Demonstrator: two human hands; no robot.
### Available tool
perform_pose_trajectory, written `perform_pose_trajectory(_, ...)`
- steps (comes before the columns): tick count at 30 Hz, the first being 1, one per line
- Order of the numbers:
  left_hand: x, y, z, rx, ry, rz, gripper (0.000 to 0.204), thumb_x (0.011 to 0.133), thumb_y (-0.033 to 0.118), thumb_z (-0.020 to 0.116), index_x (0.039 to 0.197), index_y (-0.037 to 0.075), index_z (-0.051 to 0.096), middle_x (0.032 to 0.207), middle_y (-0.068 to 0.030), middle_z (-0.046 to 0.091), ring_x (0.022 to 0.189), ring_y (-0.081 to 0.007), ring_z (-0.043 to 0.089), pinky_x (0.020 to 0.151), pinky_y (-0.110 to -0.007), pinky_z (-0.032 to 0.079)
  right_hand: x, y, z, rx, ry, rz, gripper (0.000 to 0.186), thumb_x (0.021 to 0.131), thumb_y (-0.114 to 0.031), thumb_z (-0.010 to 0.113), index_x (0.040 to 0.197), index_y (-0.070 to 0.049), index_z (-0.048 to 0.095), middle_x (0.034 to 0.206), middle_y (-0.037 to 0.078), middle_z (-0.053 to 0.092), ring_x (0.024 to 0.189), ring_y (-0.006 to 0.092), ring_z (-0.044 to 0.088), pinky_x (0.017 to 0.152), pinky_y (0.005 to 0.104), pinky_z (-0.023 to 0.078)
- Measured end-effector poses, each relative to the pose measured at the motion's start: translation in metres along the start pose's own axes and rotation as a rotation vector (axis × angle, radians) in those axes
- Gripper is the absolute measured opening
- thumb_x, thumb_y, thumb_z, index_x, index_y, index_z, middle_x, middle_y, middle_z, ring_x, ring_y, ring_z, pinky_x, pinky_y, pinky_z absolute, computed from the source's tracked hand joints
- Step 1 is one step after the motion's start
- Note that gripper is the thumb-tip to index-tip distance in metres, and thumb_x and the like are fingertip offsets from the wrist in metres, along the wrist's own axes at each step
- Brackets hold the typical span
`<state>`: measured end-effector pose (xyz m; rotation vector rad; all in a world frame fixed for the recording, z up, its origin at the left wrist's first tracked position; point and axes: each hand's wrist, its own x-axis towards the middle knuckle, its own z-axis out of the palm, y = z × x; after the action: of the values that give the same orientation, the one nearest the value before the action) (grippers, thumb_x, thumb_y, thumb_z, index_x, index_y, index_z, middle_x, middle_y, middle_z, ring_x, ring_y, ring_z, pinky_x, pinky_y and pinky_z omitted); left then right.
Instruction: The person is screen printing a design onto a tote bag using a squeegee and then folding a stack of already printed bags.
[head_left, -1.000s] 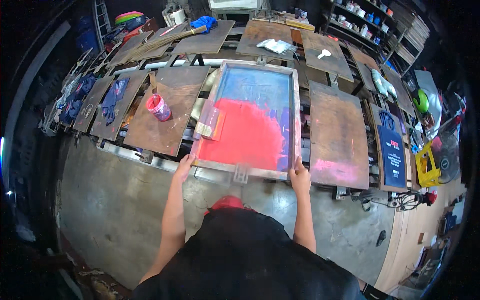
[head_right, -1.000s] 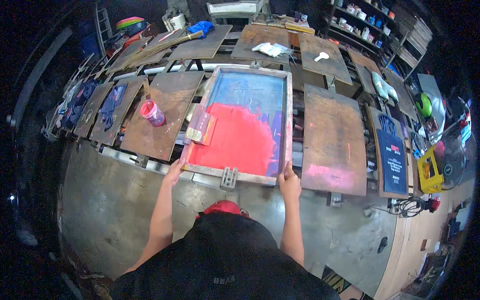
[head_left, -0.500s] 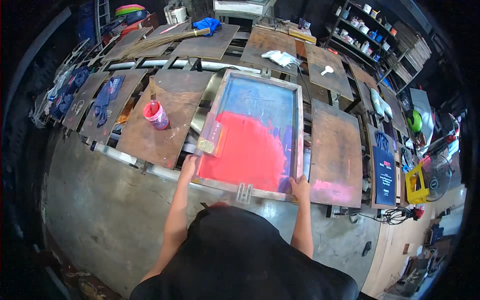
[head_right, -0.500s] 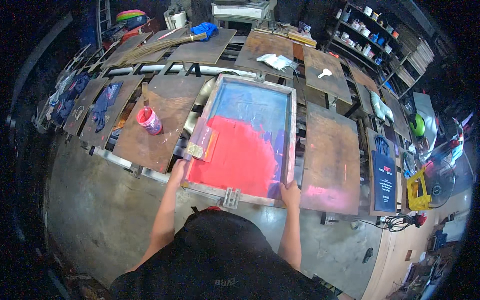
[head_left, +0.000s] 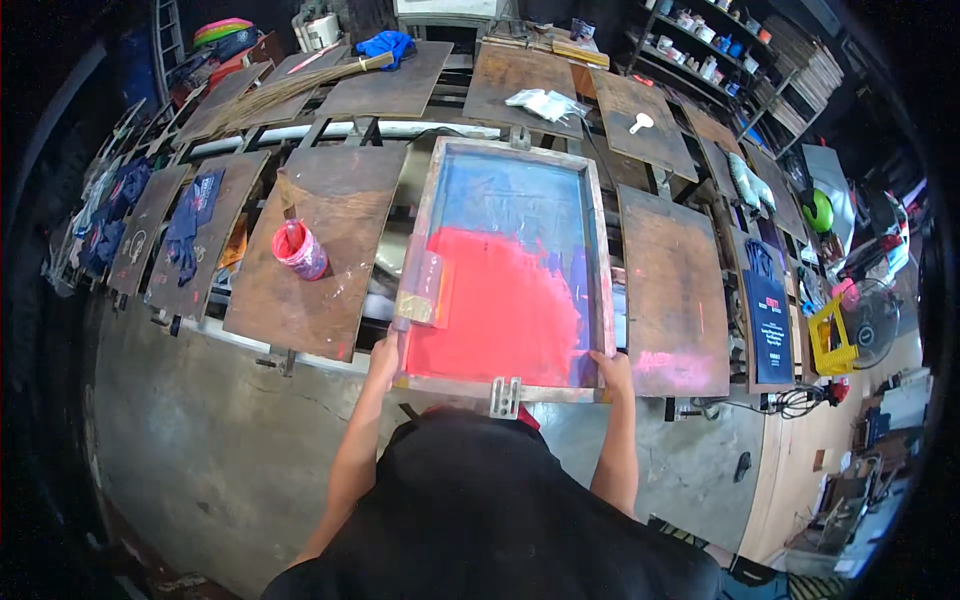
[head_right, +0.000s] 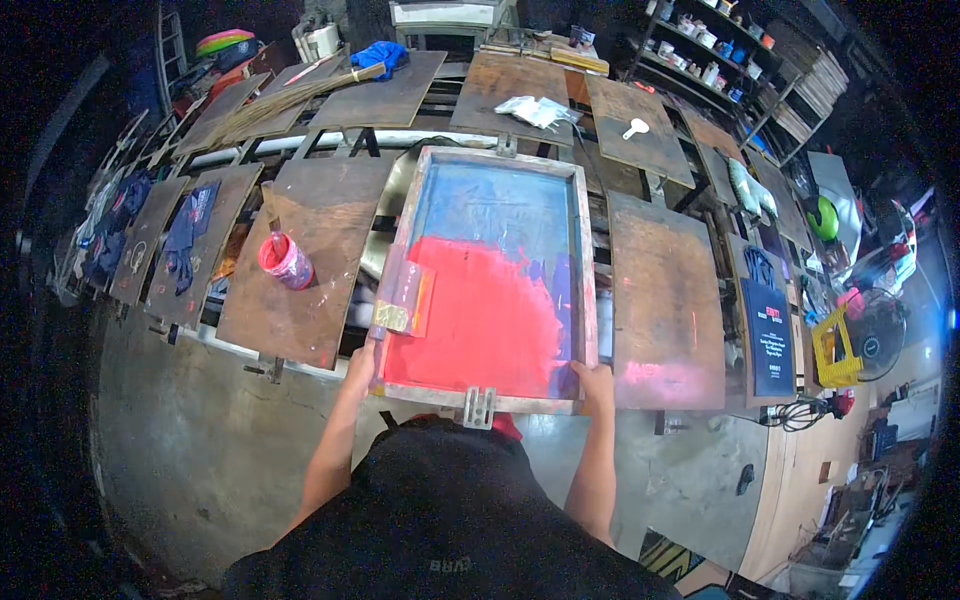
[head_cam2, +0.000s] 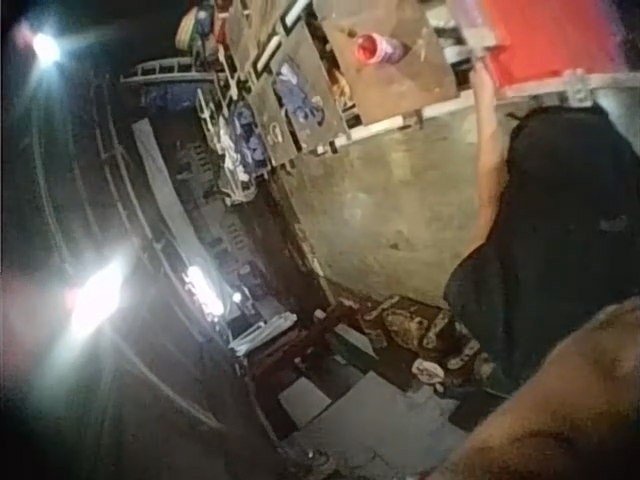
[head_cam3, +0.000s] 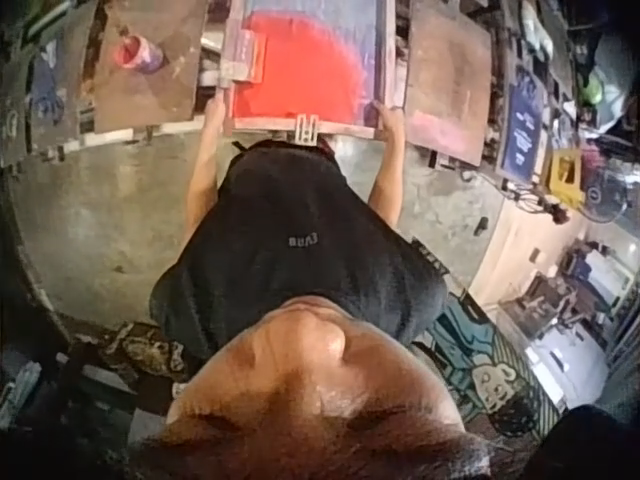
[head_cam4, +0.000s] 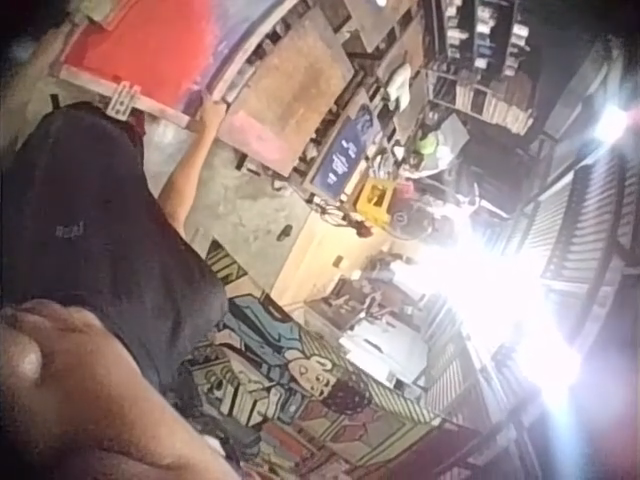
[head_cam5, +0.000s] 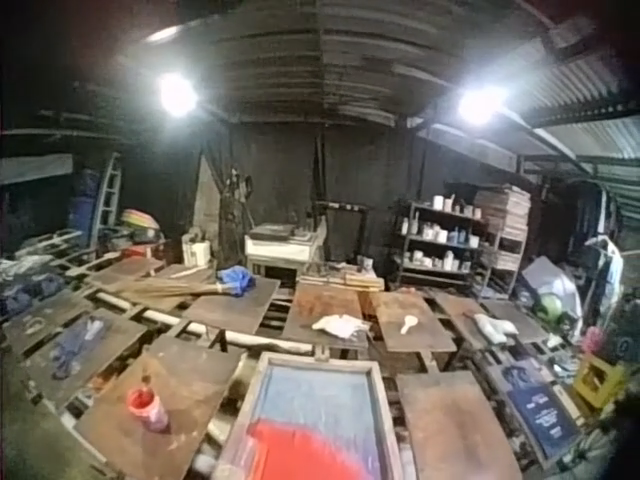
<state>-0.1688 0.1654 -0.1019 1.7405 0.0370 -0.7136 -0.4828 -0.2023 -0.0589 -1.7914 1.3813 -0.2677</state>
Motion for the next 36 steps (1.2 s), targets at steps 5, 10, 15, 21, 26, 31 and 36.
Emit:
perform_pose_trajectory(5, -0.007, 0.002, 0.003, 0.121, 0.104, 0.027, 0.068, 0.099, 0.054, 0.043, 0.102, -0.011, 0.065, 0.089, -0.0195, 0.069, 0.079, -0.0256, 0.064, 0.071, -0.041, 0.048, -0.011, -0.010, 0.000, -0.070, 0.092, -0.002, 0.052, 0.074, -0.038, 0.077, 0.088, 0.012, 0.068, 0.083, 0.026, 0.071, 0.081, 0.0335, 0.071, 0.070, 0.0437, 0.052)
perform_pose_trajectory(10, -0.005, -0.005, 0.003, 0.194, 0.131, 0.060, 0.067, 0.098, 0.054, 0.043, 0.101, -0.010, 0.066, 0.089, -0.0276, 0.069, 0.086, -0.0384, 0.067, 0.076, -0.046, 0.048, -0.007, 0.002, -0.001, -0.203, 0.160, -0.082, 0.055, 0.073, -0.041, 0.077, 0.082, 0.013, 0.067, 0.082, 0.031, 0.068, 0.081, 0.0387, 0.070, 0.070, 0.0460, 0.052)
perform_pose_trajectory(15, -0.010, 0.001, 0.000, 0.253, 0.164, 0.109, 0.066, 0.098, 0.052, 0.044, 0.102, -0.010, 0.066, 0.092, -0.0298, 0.068, 0.092, -0.0427, 0.066, 0.080, -0.047, 0.048, -0.012, -0.003, 0.001, -0.255, 0.143, -0.083, 0.057, 0.073, -0.043, 0.078, 0.079, 0.012, 0.066, 0.082, 0.032, 0.068, 0.083, 0.0396, 0.070, 0.070, 0.0462, 0.051)
perform_pose_trajectory(21, -0.018, 0.005, 0.000, 0.217, 0.156, 0.150, 0.064, 0.098, 0.050, 0.044, 0.104, -0.009, 0.066, 0.096, -0.0299, 0.068, 0.096, -0.0416, 0.066, 0.081, -0.046, 0.048, -0.016, -0.004, -0.001, -0.245, 0.156, -0.104, 0.060, 0.074, -0.046, 0.077, 0.081, 0.013, 0.066, 0.083, 0.032, 0.067, 0.085, 0.0425, 0.069, 0.073, 0.0476, 0.052)
perform_pose_trajectory(26, -0.019, 0.009, -0.001, 0.171, 0.168, 0.202, 0.062, 0.099, 0.048, 0.045, 0.106, -0.009, 0.066, 0.097, -0.0285, 0.069, 0.095, -0.0380, 0.066, 0.081, -0.044, 0.048, -0.022, -0.006, -0.001, -0.186, 0.263, -0.179, 0.059, 0.075, -0.045, 0.076, 0.078, 0.013, 0.066, 0.077, 0.036, 0.064, 0.086, 0.0465, 0.068, 0.073, 0.0491, 0.053)
perform_pose_trajectory(31, -0.032, 0.021, 0.001, 0.119, 0.172, 0.265, 0.060, 0.100, 0.046, 0.046, 0.104, -0.010, 0.065, 0.088, -0.0224, 0.069, 0.085, -0.0274, 0.065, 0.078, -0.041, 0.049, -0.029, -0.015, -0.003, -0.170, 0.270, -0.153, 0.061, 0.074, -0.047, 0.077, 0.083, 0.013, 0.066, 0.083, 0.035, 0.066, 0.088, 0.0456, 0.068, 0.075, 0.0483, 0.053)
perform_pose_trajectory(36, -0.028, 0.010, -0.011, 0.169, 0.188, 0.361, 0.058, 0.101, 0.046, 0.046, 0.102, -0.008, 0.066, 0.087, -0.0162, 0.069, 0.080, -0.0236, 0.062, 0.076, -0.039, 0.048, -0.024, -0.009, -0.003, -0.083, 0.218, -0.165, 0.061, 0.074, -0.047, 0.077, 0.082, 0.012, 0.067, 0.082, 0.033, 0.067, 0.085, 0.0430, 0.070, 0.074, 0.0476, 0.053)
